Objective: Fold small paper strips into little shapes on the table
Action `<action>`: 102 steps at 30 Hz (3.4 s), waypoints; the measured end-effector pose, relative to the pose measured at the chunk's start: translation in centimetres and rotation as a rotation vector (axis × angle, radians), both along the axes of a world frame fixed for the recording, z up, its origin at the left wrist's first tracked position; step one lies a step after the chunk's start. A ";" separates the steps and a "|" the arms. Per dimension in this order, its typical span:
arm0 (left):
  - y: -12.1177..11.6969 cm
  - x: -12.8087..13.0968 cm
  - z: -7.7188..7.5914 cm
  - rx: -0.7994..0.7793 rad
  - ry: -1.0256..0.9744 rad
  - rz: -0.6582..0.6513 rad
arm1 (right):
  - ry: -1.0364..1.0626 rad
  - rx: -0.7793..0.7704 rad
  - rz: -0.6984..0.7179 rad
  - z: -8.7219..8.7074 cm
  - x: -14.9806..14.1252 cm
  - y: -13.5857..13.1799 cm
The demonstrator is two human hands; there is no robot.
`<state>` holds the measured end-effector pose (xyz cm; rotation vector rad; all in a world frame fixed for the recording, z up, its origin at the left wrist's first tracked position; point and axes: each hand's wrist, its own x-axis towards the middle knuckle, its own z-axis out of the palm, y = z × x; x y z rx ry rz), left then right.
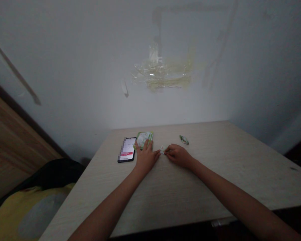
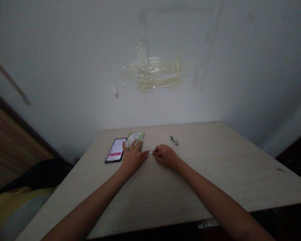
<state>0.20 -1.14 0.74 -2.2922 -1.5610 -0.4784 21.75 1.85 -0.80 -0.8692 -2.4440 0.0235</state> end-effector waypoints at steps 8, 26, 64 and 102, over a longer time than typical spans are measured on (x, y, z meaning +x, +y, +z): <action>1.0 -1.0 -0.9 -0.185 -0.094 0.113 | 0.022 -0.030 -0.004 -0.2 0.0 0.2; 0.2 -0.8 -0.4 -0.202 -0.096 0.066 | 0.082 -0.097 -0.020 0.1 0.2 0.1; 0.7 0.5 -0.3 -0.107 -0.108 0.070 | 0.098 -0.104 -0.042 -1.1 0.2 1.2; 1.2 0.4 -1.1 -0.077 -0.143 0.030 | 0.255 -0.213 0.096 0.6 0.4 0.6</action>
